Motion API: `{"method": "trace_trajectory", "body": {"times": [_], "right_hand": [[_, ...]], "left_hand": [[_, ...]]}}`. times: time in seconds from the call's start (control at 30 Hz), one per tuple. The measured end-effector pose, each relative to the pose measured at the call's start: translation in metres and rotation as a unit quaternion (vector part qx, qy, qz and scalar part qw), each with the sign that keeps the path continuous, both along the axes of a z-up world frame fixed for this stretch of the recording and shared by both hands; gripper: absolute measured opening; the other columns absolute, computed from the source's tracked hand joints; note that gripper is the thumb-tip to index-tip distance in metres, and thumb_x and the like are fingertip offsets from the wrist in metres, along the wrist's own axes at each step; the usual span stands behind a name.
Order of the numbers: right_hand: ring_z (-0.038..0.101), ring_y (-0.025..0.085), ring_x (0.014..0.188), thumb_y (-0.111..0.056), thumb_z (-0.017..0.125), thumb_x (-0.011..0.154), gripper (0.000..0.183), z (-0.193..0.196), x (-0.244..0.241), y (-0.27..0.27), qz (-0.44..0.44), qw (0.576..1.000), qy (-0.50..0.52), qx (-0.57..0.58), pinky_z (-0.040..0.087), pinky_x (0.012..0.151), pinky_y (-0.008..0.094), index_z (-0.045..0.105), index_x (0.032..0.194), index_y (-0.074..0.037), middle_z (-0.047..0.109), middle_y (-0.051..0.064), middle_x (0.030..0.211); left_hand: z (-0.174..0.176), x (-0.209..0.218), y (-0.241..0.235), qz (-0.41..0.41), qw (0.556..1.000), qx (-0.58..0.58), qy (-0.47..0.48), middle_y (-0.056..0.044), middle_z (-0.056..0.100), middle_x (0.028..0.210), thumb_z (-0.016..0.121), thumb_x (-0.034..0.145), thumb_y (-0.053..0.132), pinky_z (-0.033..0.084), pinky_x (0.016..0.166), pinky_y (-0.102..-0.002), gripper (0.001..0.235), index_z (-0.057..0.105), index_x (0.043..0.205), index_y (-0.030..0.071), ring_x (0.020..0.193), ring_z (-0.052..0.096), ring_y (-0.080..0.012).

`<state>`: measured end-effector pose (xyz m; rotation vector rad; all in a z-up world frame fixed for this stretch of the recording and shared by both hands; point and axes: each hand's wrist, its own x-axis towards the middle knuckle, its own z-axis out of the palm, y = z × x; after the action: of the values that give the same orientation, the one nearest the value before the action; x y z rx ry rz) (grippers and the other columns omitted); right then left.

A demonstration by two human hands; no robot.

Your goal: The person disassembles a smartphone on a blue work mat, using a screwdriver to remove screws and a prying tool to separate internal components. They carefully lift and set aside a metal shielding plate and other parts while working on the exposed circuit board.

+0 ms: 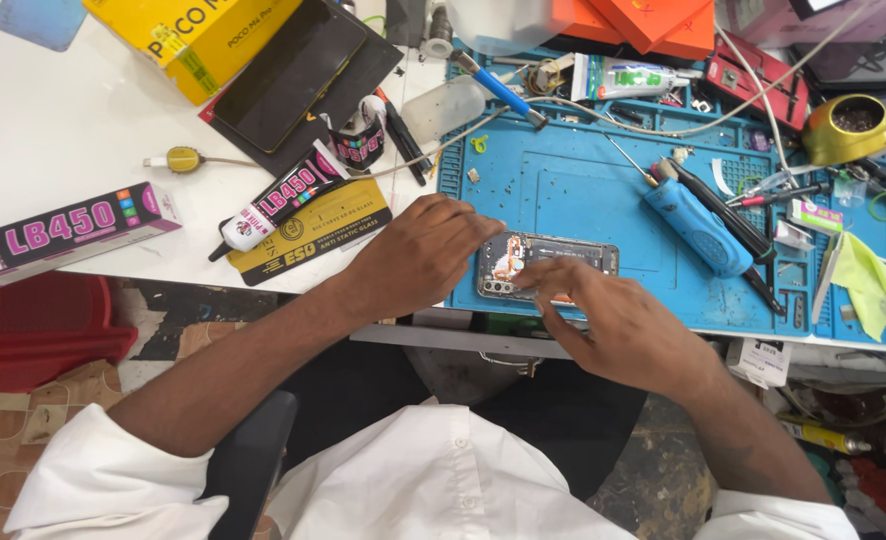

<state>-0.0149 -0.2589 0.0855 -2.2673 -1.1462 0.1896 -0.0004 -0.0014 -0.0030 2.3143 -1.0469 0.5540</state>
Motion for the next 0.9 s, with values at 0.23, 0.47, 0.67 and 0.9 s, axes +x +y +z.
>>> {"method": "trace_trajectory", "body": {"times": [0.23, 0.47, 0.67, 0.9], "right_hand": [[0.076, 0.028, 0.098, -0.009, 0.072, 0.092, 0.033, -0.0047, -0.0027, -0.0010, -0.069, 0.997, -0.002, -0.027, 0.061, 0.078, 0.040, 0.048, 0.112, -0.001, 0.072, 0.012, 0.114], [0.075, 0.030, 0.095, -0.006, 0.072, 0.091, 0.030, -0.0022, -0.0060, 0.0048, -0.057, 0.995, -0.076, -0.027, 0.061, 0.075, 0.040, 0.048, 0.108, 0.000, 0.073, 0.015, 0.109], [0.075, 0.030, 0.104, -0.005, 0.068, 0.095, 0.030, -0.0035, -0.0048, 0.0074, -0.047, 0.999, -0.016, 0.017, 0.063, 0.084, 0.039, 0.044, 0.112, -0.001, 0.072, 0.014, 0.114], [0.076, 0.030, 0.100, -0.008, 0.076, 0.092, 0.036, -0.0061, -0.0068, 0.0077, -0.163, 0.985, 0.008, -0.050, 0.061, 0.081, 0.041, 0.047, 0.114, -0.003, 0.074, 0.013, 0.110]], "left_hand": [[0.0005, -0.0012, 0.0011, 0.002, 1.000, -0.024, 0.003, -0.010, 0.067, 0.112, 0.067, 0.089, 0.002, 0.048, 0.102, -0.042, 0.044, 0.060, 0.133, 0.001, 0.114, 0.063, -0.0256], [0.0002, 0.0003, 0.0002, 0.004, 0.999, -0.034, 0.005, -0.010, 0.068, 0.112, 0.067, 0.090, 0.002, 0.048, 0.103, -0.042, 0.041, 0.062, 0.131, 0.002, 0.114, 0.064, -0.0263], [-0.0032, 0.0003, 0.0003, 0.004, 1.000, -0.024, 0.004, -0.011, 0.069, 0.114, 0.067, 0.091, 0.003, 0.048, 0.104, -0.042, 0.041, 0.061, 0.132, 0.000, 0.114, 0.064, -0.0258], [-0.0022, 0.0008, 0.0002, 0.004, 1.000, -0.013, 0.004, -0.010, 0.068, 0.111, 0.067, 0.090, 0.002, 0.048, 0.103, -0.041, 0.043, 0.060, 0.132, 0.001, 0.114, 0.064, -0.0251]]}}
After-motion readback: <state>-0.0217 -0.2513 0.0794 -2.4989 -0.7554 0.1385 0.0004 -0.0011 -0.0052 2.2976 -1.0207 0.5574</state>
